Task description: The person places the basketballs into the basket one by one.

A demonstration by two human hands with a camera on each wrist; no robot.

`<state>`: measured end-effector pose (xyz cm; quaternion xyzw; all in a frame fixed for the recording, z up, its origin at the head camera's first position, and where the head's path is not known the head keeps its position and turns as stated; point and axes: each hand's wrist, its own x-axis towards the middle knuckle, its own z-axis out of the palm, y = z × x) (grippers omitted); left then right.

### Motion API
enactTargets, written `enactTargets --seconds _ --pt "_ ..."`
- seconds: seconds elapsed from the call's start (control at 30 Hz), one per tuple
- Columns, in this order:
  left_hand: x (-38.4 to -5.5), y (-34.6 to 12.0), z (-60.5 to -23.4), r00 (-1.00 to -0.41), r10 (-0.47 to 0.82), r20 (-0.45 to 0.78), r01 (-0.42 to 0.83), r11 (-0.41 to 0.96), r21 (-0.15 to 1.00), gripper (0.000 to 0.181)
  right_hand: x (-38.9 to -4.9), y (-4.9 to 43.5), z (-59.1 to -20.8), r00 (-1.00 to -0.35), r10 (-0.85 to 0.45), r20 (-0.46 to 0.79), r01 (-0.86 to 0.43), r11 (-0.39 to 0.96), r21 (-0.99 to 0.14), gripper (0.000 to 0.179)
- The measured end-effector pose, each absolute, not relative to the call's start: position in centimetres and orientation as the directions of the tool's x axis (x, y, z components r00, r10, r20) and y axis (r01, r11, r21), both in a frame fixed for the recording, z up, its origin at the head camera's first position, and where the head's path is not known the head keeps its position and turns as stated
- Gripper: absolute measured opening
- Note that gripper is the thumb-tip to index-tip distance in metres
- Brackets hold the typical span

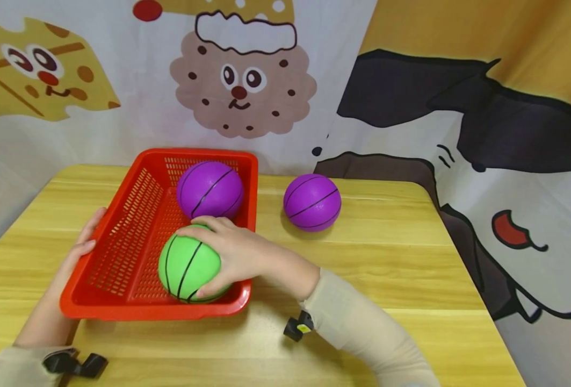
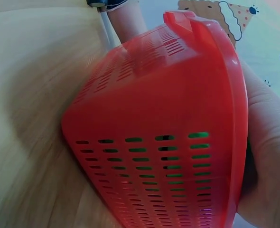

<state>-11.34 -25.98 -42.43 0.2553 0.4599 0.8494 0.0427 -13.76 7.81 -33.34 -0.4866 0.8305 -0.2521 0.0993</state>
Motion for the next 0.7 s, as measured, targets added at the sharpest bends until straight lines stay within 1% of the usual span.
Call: enactTargets --seconds 0.1,0.3,0.7 --pt "-11.28 -25.90 -42.39 -0.868 0.305 0.391 0.164 -0.567 0.807 0.063 -13.88 7.62 -33.21 -0.515 -0.857 0.032 -0.741 0.425 -0.519 0.101" --pt "-11.31 -25.94 -42.39 -0.864 0.314 0.395 0.149 -0.589 0.794 0.063 -14.22 7.20 -33.19 -0.521 -0.853 -0.037 -0.738 0.472 -0.483 0.102" --pt "-11.06 -25.84 -42.08 -0.871 0.313 0.378 0.131 -0.595 0.793 0.063 -14.29 7.05 -32.99 -0.531 -0.846 -0.041 -0.742 0.488 -0.459 0.106"
